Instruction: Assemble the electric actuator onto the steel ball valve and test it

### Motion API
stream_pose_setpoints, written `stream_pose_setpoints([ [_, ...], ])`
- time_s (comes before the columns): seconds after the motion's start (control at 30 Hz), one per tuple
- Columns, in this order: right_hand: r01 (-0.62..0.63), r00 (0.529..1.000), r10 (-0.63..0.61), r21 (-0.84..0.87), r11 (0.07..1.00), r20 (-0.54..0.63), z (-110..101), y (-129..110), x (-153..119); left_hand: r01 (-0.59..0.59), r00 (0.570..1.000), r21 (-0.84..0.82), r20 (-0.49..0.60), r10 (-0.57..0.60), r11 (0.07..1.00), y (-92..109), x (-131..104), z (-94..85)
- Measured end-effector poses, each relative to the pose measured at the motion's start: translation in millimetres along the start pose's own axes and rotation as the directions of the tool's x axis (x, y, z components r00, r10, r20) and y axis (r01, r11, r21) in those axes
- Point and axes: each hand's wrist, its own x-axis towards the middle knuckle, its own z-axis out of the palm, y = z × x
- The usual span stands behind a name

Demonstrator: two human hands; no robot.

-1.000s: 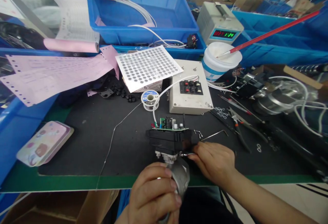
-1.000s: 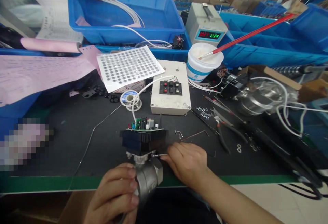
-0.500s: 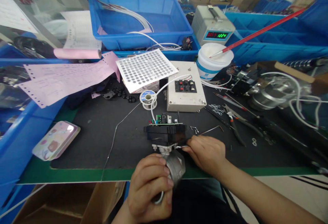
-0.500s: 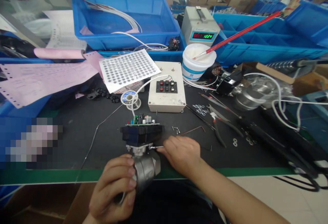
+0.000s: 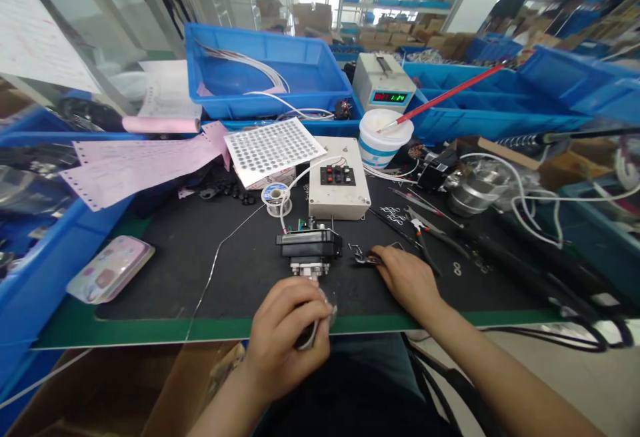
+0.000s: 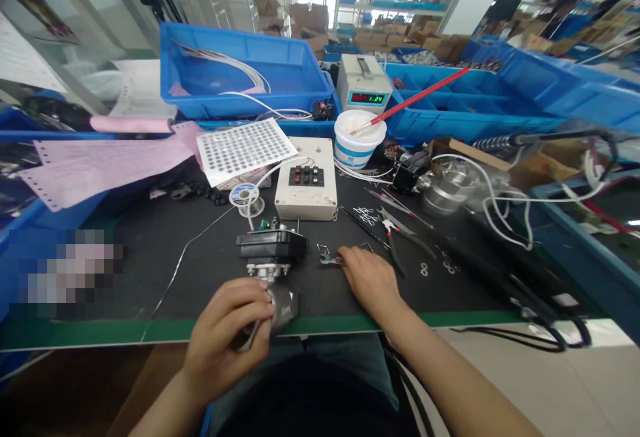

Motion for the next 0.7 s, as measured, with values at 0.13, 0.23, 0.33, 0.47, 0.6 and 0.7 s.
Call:
stream_pose_setpoints([
  [0.13, -0.058, 0.998, 0.058, 0.022, 0.998, -0.023, -8, 17, 7, 0.009, 0.999, 0.021, 0.052, -0.010, 1.000, 8, 7, 8.0],
  [0.23, -0.055, 0.998, 0.052, 0.080, 0.995, 0.034, -38, 11, 15, -0.005, 0.997, 0.038, 0.076, 0.002, 0.999, 10, 8, 15.5],
  [0.33, 0.099, 0.979, -0.110, 0.072, 0.993, 0.169, -74, -8, 25, -0.019, 0.995, 0.075, 0.103, 0.012, 0.997, 11, 8, 23.2],
  [0.47, 0.214, 0.912, -0.178, -0.059, 0.975, 0.369, -105, -30, 46, -0.021, 0.989, 0.097, 0.150, 0.006, 0.995, 11, 9, 30.2],
  [0.6, 0.219, 0.841, -0.152, -0.070, 0.973, 0.519, -121, -47, 71, -0.019, 0.985, 0.088, 0.173, 0.003, 0.996, 10, 9, 31.6],
  [0.7, 0.227, 0.791, -0.137, -0.079, 0.971, 0.597, -131, -57, 85, -0.016, 0.983, 0.086, 0.184, 0.000, 0.996, 8, 11, 31.3],
])
